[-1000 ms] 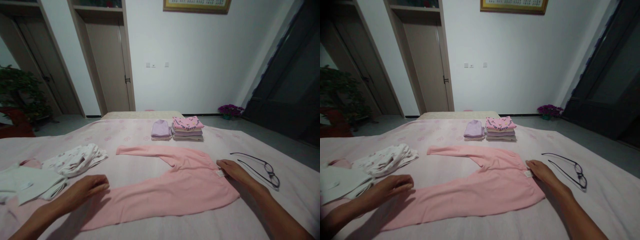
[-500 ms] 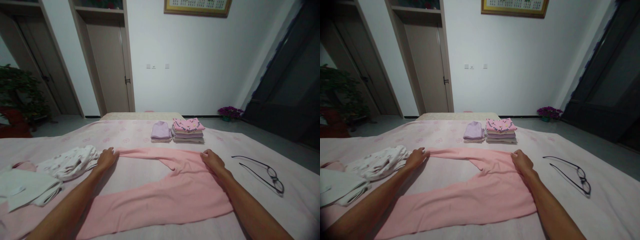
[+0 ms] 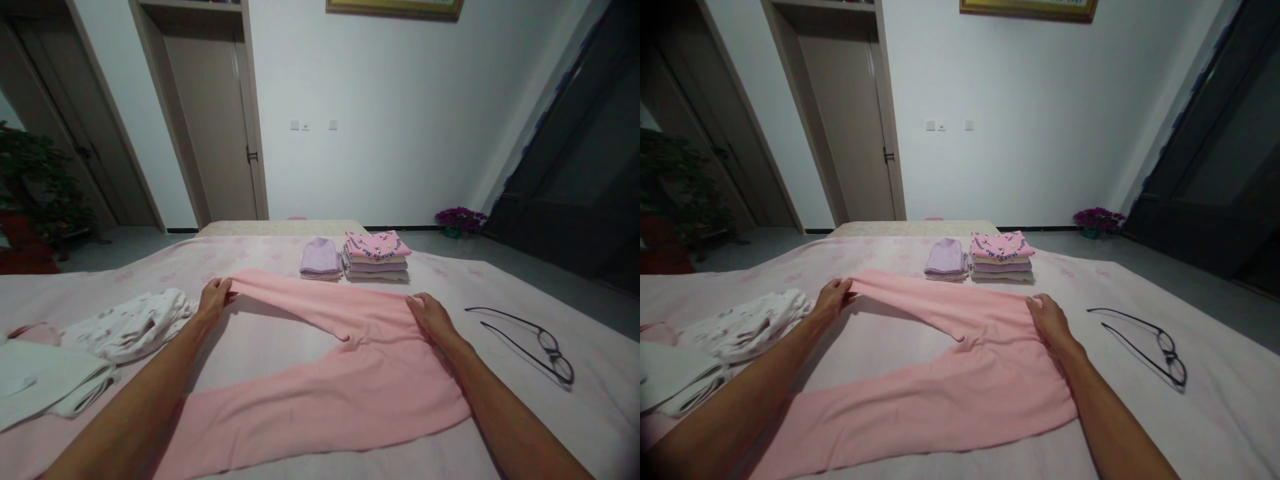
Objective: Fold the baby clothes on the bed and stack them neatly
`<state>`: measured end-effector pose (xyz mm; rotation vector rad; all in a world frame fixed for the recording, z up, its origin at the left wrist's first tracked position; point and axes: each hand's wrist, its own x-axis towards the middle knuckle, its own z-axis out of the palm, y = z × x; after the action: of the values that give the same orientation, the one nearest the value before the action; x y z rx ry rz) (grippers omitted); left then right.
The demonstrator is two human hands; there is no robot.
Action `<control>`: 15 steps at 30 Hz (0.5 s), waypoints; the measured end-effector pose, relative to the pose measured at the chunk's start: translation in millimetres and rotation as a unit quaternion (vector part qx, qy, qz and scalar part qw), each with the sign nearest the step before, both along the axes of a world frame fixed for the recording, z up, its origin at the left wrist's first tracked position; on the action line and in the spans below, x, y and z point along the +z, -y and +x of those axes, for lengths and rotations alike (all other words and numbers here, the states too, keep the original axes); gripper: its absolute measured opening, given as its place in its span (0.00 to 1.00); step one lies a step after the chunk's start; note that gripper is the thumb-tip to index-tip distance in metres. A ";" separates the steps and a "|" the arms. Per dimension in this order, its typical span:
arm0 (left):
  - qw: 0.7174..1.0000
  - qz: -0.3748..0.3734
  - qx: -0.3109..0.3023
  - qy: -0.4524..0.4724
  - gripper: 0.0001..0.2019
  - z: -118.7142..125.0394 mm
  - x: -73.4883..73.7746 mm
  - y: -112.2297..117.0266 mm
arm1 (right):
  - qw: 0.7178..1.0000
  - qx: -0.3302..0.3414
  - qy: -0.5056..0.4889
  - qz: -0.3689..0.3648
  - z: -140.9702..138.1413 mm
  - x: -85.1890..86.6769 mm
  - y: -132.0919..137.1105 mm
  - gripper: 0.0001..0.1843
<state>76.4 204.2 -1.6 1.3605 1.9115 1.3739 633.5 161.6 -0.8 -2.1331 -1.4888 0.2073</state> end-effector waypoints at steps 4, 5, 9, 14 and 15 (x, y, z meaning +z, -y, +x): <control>0.998 0.007 0.022 -0.052 0.14 -3.8 -3.2 1.4 | 1.000 -0.020 0.005 -0.005 0.6 -8.2 -1.0 0.22; 0.997 0.005 0.026 -0.069 0.14 -4.6 -4.9 2.6 | 1.000 -0.022 0.013 -0.009 0.3 -9.4 -0.8 0.22; 0.991 -0.023 0.043 -0.124 0.13 -5.2 -13.8 5.0 | 0.998 -0.017 0.055 -0.033 -3.1 -9.5 -0.3 0.24; 0.990 -0.042 0.017 -0.130 0.25 -0.4 -18.2 -1.9 | 0.998 -0.018 0.039 -0.046 -3.7 -7.5 -1.4 0.26; 0.992 -0.038 0.006 -0.124 0.26 0.8 -17.7 -4.0 | 0.999 -0.019 0.031 -0.041 -2.7 -7.7 -2.1 0.26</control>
<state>77.3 208.3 -19.3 1.5430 2.1097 1.1693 630.8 163.7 -8.5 -2.2496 -1.4967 0.1915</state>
